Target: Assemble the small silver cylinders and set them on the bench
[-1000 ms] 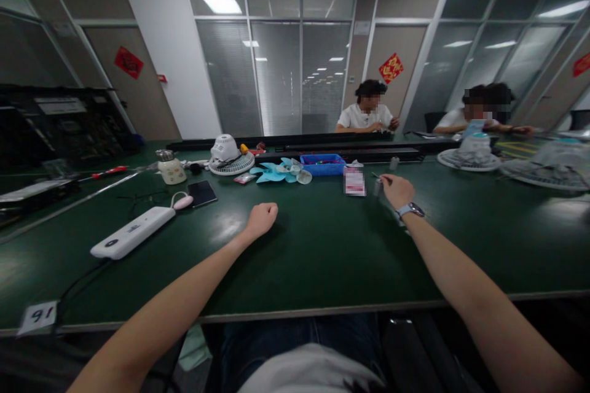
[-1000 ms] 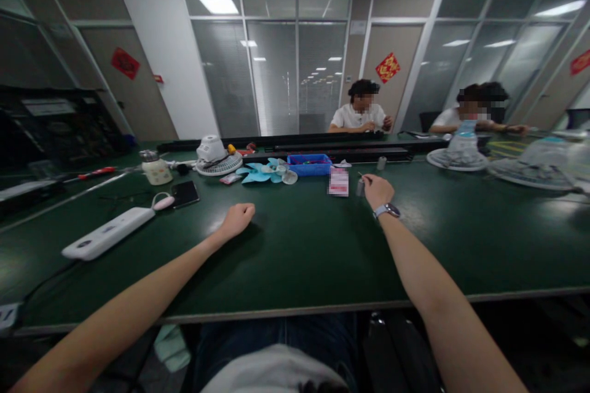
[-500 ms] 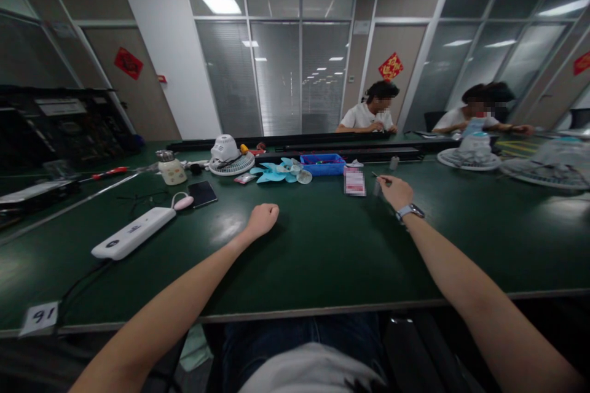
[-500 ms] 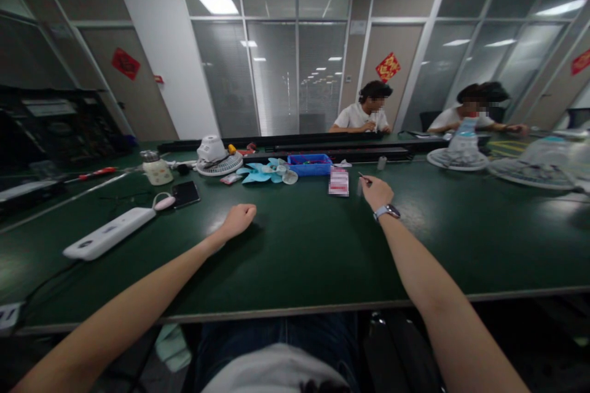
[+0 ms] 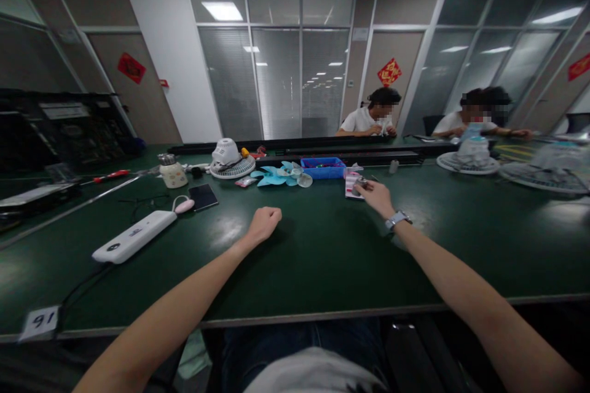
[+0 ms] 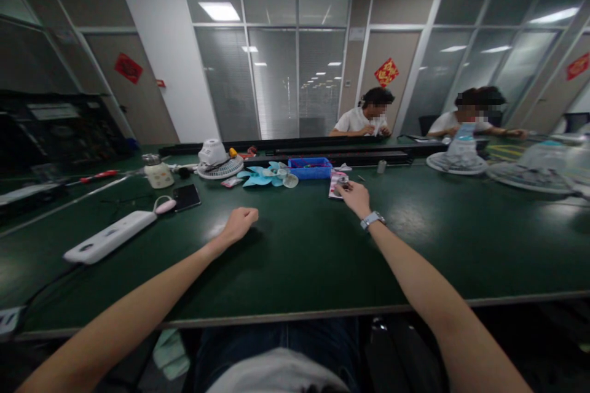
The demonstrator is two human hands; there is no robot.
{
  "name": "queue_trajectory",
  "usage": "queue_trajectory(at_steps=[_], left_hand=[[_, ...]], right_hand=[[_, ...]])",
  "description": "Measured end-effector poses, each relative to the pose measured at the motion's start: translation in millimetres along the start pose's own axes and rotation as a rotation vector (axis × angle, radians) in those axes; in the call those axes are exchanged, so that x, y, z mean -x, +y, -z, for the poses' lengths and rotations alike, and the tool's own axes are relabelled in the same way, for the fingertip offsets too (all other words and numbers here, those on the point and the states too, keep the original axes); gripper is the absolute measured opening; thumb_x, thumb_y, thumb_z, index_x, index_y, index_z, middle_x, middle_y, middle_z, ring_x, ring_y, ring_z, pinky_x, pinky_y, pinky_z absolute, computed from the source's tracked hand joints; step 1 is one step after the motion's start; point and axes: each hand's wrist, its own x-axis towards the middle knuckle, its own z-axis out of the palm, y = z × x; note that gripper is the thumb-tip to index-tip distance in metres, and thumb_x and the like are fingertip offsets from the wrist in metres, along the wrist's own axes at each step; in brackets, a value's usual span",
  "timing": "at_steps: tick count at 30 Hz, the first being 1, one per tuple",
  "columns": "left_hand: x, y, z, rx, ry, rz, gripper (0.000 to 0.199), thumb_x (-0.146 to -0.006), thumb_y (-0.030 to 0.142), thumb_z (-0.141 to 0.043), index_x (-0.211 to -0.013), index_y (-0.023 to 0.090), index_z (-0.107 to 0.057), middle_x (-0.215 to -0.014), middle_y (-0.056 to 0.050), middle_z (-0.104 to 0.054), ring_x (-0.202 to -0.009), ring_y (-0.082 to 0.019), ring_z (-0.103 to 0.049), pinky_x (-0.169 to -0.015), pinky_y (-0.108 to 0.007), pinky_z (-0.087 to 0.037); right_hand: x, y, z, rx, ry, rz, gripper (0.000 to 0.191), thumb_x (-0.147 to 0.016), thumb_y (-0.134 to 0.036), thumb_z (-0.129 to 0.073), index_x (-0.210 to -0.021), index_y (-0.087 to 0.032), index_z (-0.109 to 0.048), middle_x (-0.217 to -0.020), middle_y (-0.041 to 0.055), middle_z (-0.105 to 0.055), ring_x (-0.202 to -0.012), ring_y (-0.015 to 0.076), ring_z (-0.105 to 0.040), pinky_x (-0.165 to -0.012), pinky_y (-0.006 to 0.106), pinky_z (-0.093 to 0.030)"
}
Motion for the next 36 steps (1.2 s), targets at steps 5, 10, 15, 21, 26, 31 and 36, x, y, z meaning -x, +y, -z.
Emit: queue_trajectory(at_steps=[5, 10, 15, 21, 26, 31, 36], left_hand=[[9.5, 13.9, 2.8, 0.095, 0.042, -0.158, 0.027, -0.088, 0.033, -0.049, -0.092, 0.020, -0.073, -0.087, -0.002, -0.070, -0.084, -0.019, -0.056, -0.074, -0.026, -0.040], [14.5, 23.1, -0.6, 0.133, 0.058, -0.316, 0.031, -0.088, 0.044, -0.059, -0.107, 0.025, -0.074, -0.106, -0.005, -0.071, -0.102, -0.022, -0.054, -0.088, -0.032, -0.040], [12.1, 20.3, -4.2, 0.135, 0.049, -0.308, 0.030, -0.088, 0.046, -0.061, -0.104, 0.027, -0.077, -0.106, -0.006, -0.071, -0.104, -0.024, -0.054, -0.095, -0.037, -0.038], [10.8, 28.2, -11.3, 0.164, 0.053, -0.314, 0.027, -0.087, 0.045, -0.064, -0.102, 0.028, -0.077, -0.105, -0.004, -0.071, -0.104, -0.024, -0.054, -0.095, -0.037, -0.038], [5.2, 34.1, -12.1, 0.212, 0.090, -0.291, 0.024, -0.086, 0.042, -0.063, -0.096, 0.025, -0.078, -0.098, -0.004, -0.073, -0.100, -0.023, -0.058, -0.092, -0.037, -0.041], [-6.0, 13.6, 8.0, 0.308, -0.003, -0.254, 0.028, -0.083, 0.044, -0.065, -0.098, 0.024, -0.078, -0.097, -0.005, -0.075, -0.094, -0.022, -0.063, -0.082, -0.032, -0.047], [-6.7, -11.8, 19.4, 0.320, -0.298, -0.176, 0.022, -0.074, 0.035, -0.073, -0.090, 0.021, -0.079, -0.091, -0.005, -0.076, -0.085, -0.021, -0.067, -0.077, -0.029, -0.050]], right_hand=[[64.1, -78.5, -23.2, -0.391, -0.368, 0.309, 0.039, -0.080, -0.043, -0.070, -0.109, -0.018, -0.071, -0.102, 0.0071, -0.075, -0.090, 0.0212, -0.070, -0.085, 0.035, -0.053], [109.8, -113.4, -27.0, -0.467, -0.598, 0.422, 0.035, -0.081, -0.040, -0.070, -0.111, -0.021, -0.071, -0.102, 0.0032, -0.074, -0.090, 0.0204, -0.069, -0.084, 0.034, -0.053], [116.6, -114.3, -27.4, -0.500, -0.614, 0.439, 0.033, -0.084, -0.040, -0.067, -0.111, -0.021, -0.070, -0.100, 0.0025, -0.074, -0.089, 0.0195, -0.068, -0.084, 0.033, -0.051], [117.3, -112.5, -29.3, -0.444, -0.589, 0.438, 0.036, -0.084, -0.041, -0.067, -0.114, -0.020, -0.068, -0.096, 0.0028, -0.074, -0.084, 0.0188, -0.067, -0.077, 0.031, -0.050], [118.5, -113.5, -29.6, -0.447, -0.581, 0.424, 0.032, -0.084, -0.041, -0.067, -0.106, -0.018, -0.070, -0.091, 0.0027, -0.074, -0.080, 0.0185, -0.067, -0.075, 0.030, -0.050], [117.7, -113.1, -29.6, -0.454, -0.587, 0.414, 0.039, -0.082, -0.043, -0.069, -0.115, -0.022, -0.068, -0.103, 0.0031, -0.074, -0.090, 0.0201, -0.068, -0.083, 0.033, -0.052], [116.2, -111.6, -28.2, -0.458, -0.602, 0.404, 0.041, -0.082, -0.045, -0.068, -0.116, -0.022, -0.068, -0.109, 0.0038, -0.073, -0.095, 0.0203, -0.068, -0.085, 0.034, -0.053]])
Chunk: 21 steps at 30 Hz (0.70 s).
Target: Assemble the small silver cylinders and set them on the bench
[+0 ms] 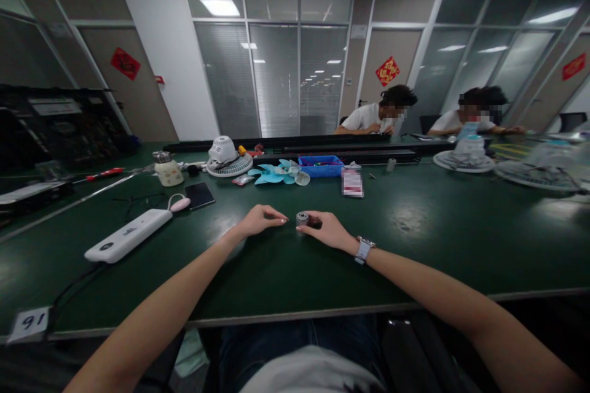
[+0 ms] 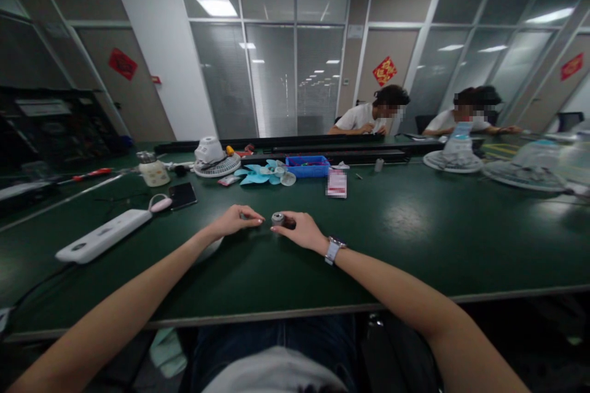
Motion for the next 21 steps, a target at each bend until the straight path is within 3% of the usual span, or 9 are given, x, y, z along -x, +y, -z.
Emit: queue_trajectory(at_steps=[3, 9, 13, 17, 21], left_hand=[[1.6, -2.3, -2.9, 0.003, -0.107, 0.032, 0.021, -0.073, 0.034, -0.073, -0.088, 0.021, -0.080, -0.087, -0.005, -0.076, -0.082, -0.020, -0.067, -0.075, -0.028, -0.051], [1.8, 1.4, -6.3, -0.040, -0.125, 0.039, 0.028, -0.074, 0.039, -0.072, -0.096, 0.023, -0.079, -0.092, -0.004, -0.076, -0.082, -0.019, -0.066, -0.071, -0.025, -0.048], [3.1, 1.4, -6.8, -0.049, -0.085, 0.102, 0.041, -0.079, 0.046, -0.066, -0.110, 0.022, -0.074, -0.088, -0.003, -0.075, -0.074, -0.017, -0.063, -0.063, -0.024, -0.044], [-0.4, -4.1, -12.1, -0.058, 0.090, 0.139, 0.044, -0.084, 0.042, -0.055, -0.118, 0.019, -0.070, -0.093, -0.004, -0.073, -0.078, -0.018, -0.063, -0.067, -0.025, -0.045], [-6.3, -15.3, -16.8, -0.085, 0.194, 0.188, 0.044, -0.083, 0.032, -0.045, -0.115, 0.017, -0.071, -0.083, -0.005, -0.071, -0.076, -0.019, -0.063, -0.068, -0.026, -0.046]], right_hand=[[0.6, 0.3, -1.2, 0.013, 0.000, -0.005, 0.042, -0.082, -0.046, -0.069, -0.117, -0.022, -0.068, -0.109, 0.0042, -0.072, -0.095, 0.0206, -0.068, -0.085, 0.035, -0.054], [-6.4, 8.1, 7.3, -0.013, 0.078, 0.018, 0.038, -0.082, -0.044, -0.068, -0.113, -0.021, -0.069, -0.107, 0.0041, -0.073, -0.095, 0.0198, -0.069, -0.086, 0.034, -0.053], [-20.6, 36.1, 55.4, 0.113, 0.390, -0.024, 0.036, -0.083, -0.046, -0.066, -0.106, -0.019, -0.071, -0.101, 0.0067, -0.075, -0.088, 0.0207, -0.070, -0.081, 0.033, -0.054], [-21.1, 84.2, 120.4, 0.461, 0.727, -0.253, 0.037, -0.083, -0.047, -0.064, -0.107, -0.020, -0.072, -0.092, 0.0081, -0.075, -0.081, 0.0231, -0.070, -0.073, 0.032, -0.052], [-9.1, 129.4, 157.4, 0.611, 0.731, -0.485, 0.036, -0.084, -0.047, -0.061, -0.107, -0.021, -0.072, -0.097, 0.0090, -0.075, -0.089, 0.0245, -0.069, -0.075, 0.032, -0.051]])
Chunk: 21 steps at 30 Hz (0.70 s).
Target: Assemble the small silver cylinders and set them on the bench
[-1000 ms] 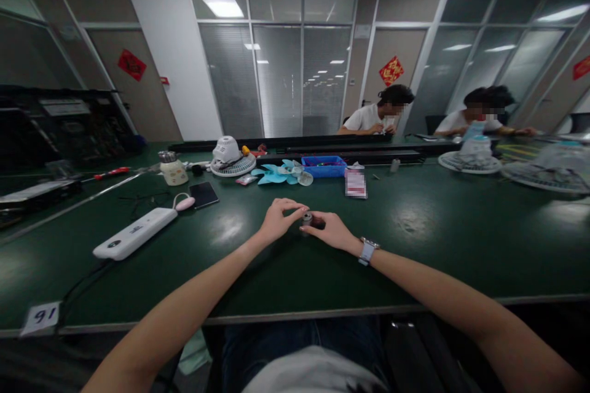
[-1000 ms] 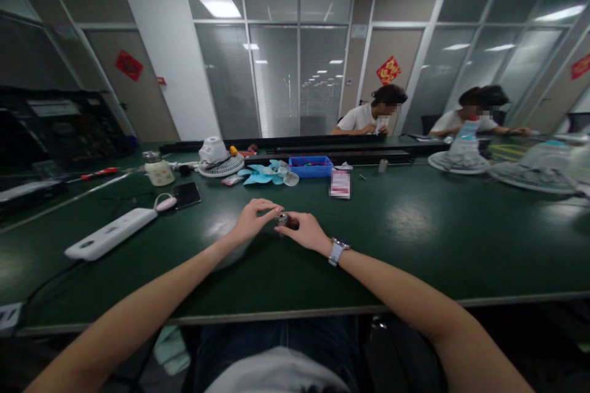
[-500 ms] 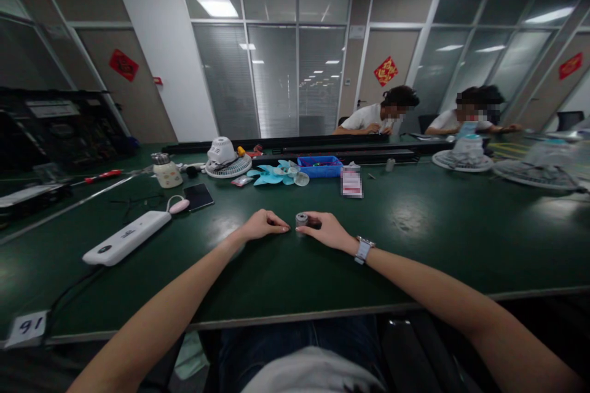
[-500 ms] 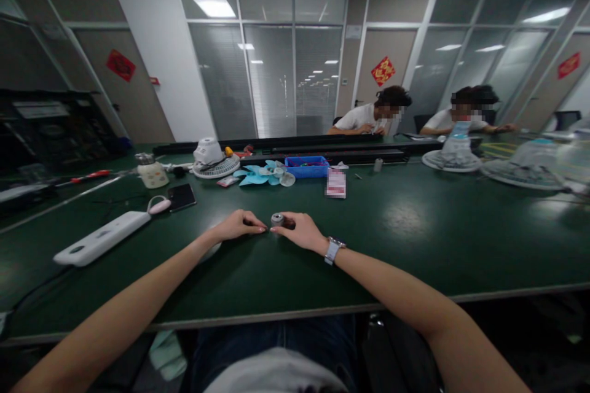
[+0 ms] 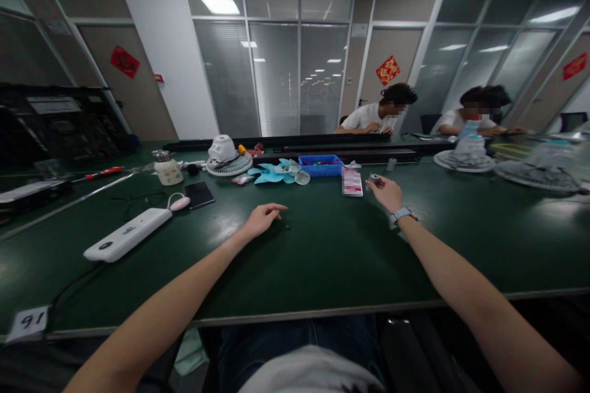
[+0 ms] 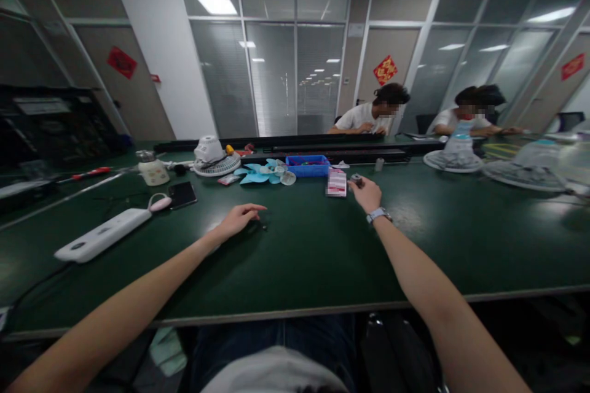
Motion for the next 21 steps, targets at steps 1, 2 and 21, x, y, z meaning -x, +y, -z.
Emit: queue_trajectory(at_steps=[1, 2, 21], left_hand=[[-1.4, -2.4, -1.2, -0.001, 0.008, 0.004, 0.043, -0.083, 0.031, -0.043, -0.113, 0.017, -0.072, -0.081, -0.005, -0.070, -0.076, -0.019, -0.063, -0.068, -0.026, -0.046], [-2.6, -4.7, -2.2, 0.003, 0.015, 0.006, 0.043, -0.083, 0.030, -0.042, -0.110, 0.017, -0.072, -0.080, -0.005, -0.070, -0.076, -0.019, -0.064, -0.069, -0.027, -0.046], [-10.0, -16.3, -7.8, 0.140, 0.268, 0.080, 0.029, -0.074, 0.030, -0.037, -0.073, 0.019, -0.063, -0.066, -0.002, -0.064, -0.064, -0.017, -0.061, -0.062, -0.025, -0.047]], right_hand=[[-2.6, 8.6, -2.2, 0.028, -0.025, -0.023, 0.036, -0.083, -0.047, -0.061, -0.106, -0.021, -0.072, -0.098, 0.0096, -0.075, -0.090, 0.0251, -0.069, -0.075, 0.032, -0.051], [-4.1, 15.1, -4.7, 0.050, -0.047, -0.040, 0.036, -0.083, -0.048, -0.062, -0.105, -0.020, -0.073, -0.098, 0.0102, -0.075, -0.091, 0.0259, -0.069, -0.075, 0.033, -0.051], [120.2, -134.6, -7.3, -0.249, -0.487, 0.898, 0.042, -0.094, -0.037, -0.052, -0.135, -0.028, -0.055, -0.148, 0.0082, -0.046, -0.134, 0.0249, -0.045, -0.111, 0.049, -0.030]])
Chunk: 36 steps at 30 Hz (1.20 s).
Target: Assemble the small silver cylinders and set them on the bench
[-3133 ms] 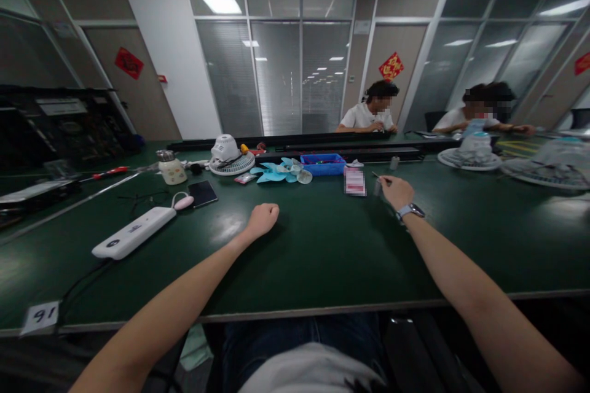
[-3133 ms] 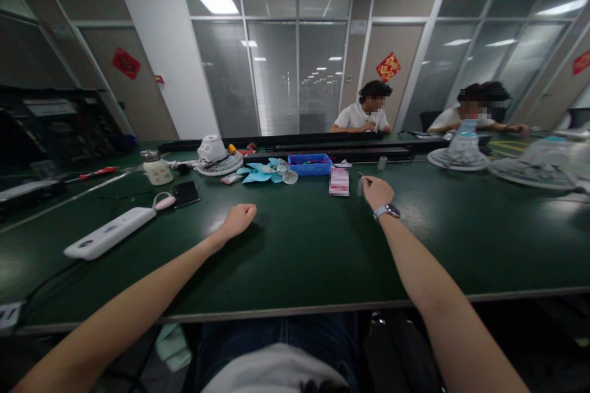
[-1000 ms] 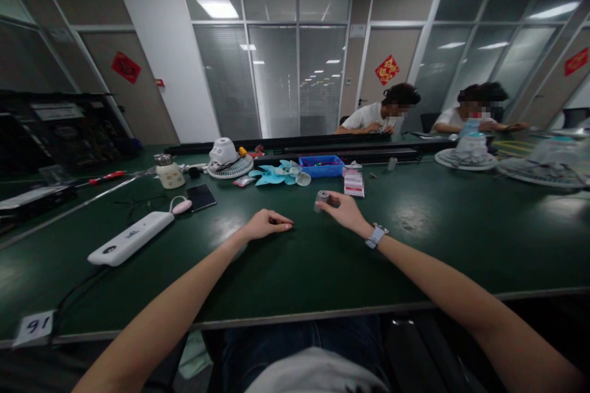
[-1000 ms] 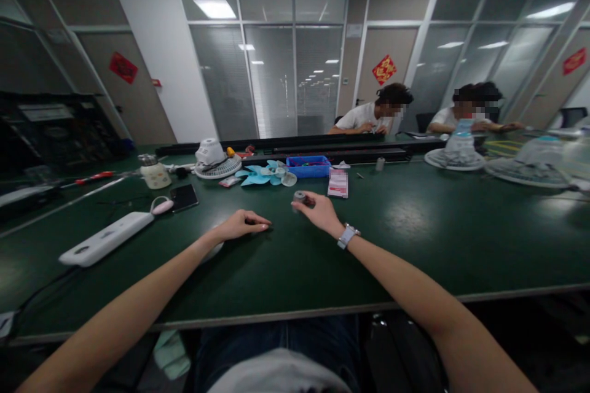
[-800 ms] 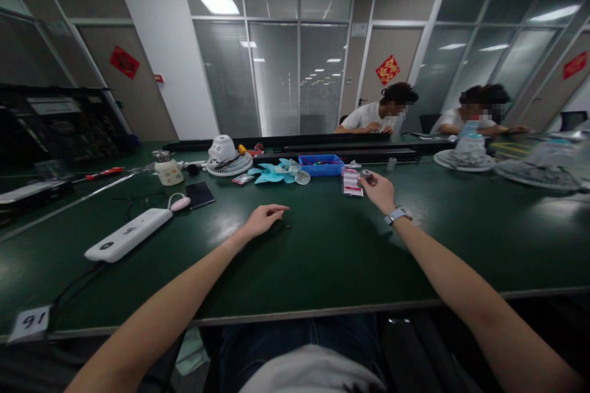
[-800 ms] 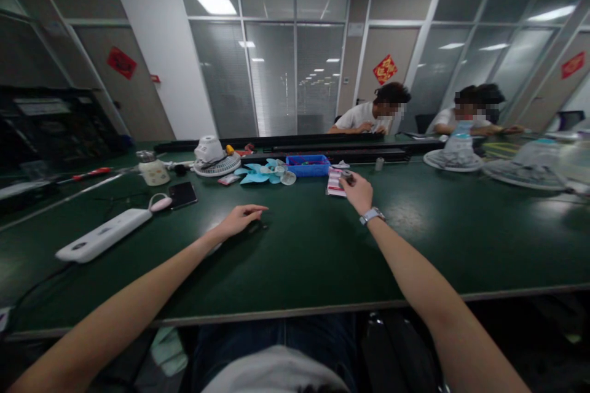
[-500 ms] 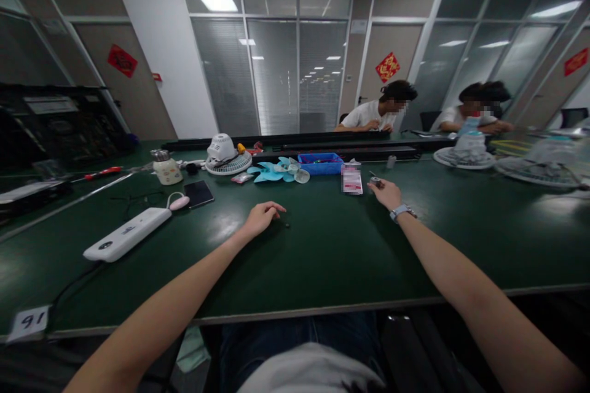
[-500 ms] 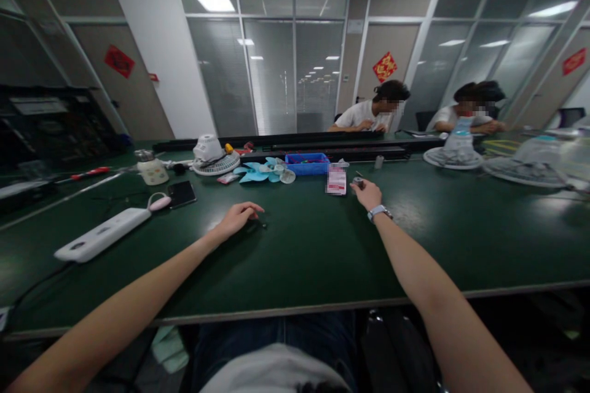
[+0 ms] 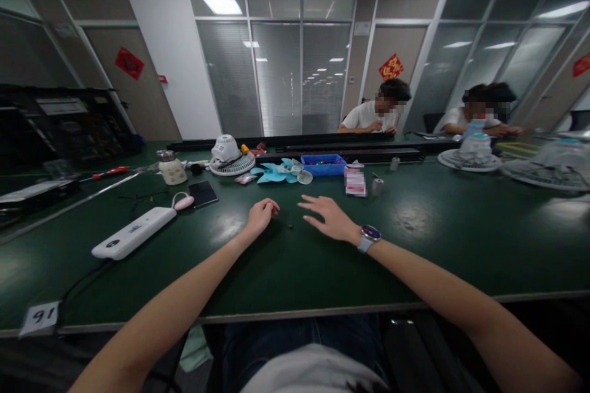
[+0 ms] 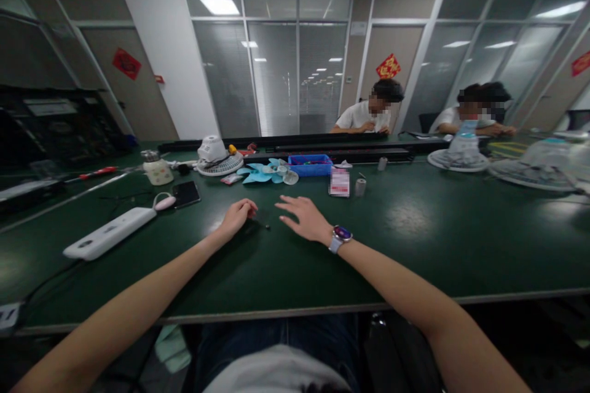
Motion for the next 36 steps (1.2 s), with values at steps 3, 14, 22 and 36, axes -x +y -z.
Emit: queue_trajectory(at_steps=[3, 14, 22, 36], left_hand=[[0.0, -0.8, -1.0, 0.002, 0.007, -0.005, 0.028, -0.073, 0.030, -0.037, -0.072, 0.019, -0.063, -0.066, -0.002, -0.064, -0.064, -0.017, -0.061, -0.062, -0.025, -0.047], [1.7, 0.6, -1.4, 0.005, -0.011, -0.016, 0.026, -0.076, 0.026, -0.039, -0.073, 0.019, -0.064, -0.064, -0.001, -0.063, -0.064, -0.016, -0.062, -0.062, -0.024, -0.047], [3.5, 3.8, -0.6, -0.005, -0.043, 0.001, 0.026, -0.076, 0.026, -0.040, -0.073, 0.019, -0.065, -0.066, -0.002, -0.064, -0.064, -0.016, -0.062, -0.061, -0.024, -0.048], [3.2, -0.2, -1.7, -0.014, -0.071, -0.008, 0.028, -0.077, 0.028, -0.040, -0.077, 0.019, -0.066, -0.067, -0.002, -0.064, -0.063, -0.016, -0.061, -0.060, -0.024, -0.046]], right_hand=[[-2.6, -25.9, -20.8, -0.087, -0.183, 0.112, 0.039, -0.097, -0.034, -0.048, -0.135, -0.028, -0.055, -0.148, 0.0067, -0.046, -0.134, 0.0231, -0.045, -0.110, 0.045, -0.034], [-3.9, -22.6, -21.8, -0.102, -0.093, 0.020, 0.026, -0.091, -0.021, -0.056, -0.111, -0.029, -0.072, -0.109, 0.0007, -0.074, -0.102, 0.0199, -0.068, -0.095, 0.037, -0.047], [15.6, 78.0, 54.2, 0.347, 0.354, -0.483, 0.033, -0.094, -0.030, -0.048, -0.115, -0.023, -0.072, -0.112, 0.0092, -0.073, -0.097, 0.0267, -0.068, -0.083, 0.037, -0.049], [42.8, 149.9, 77.8, 0.528, 0.392, -0.798, 0.036, -0.091, -0.029, -0.047, -0.116, -0.023, -0.072, -0.107, 0.0107, -0.074, -0.088, 0.0262, -0.068, -0.075, 0.035, -0.047]])
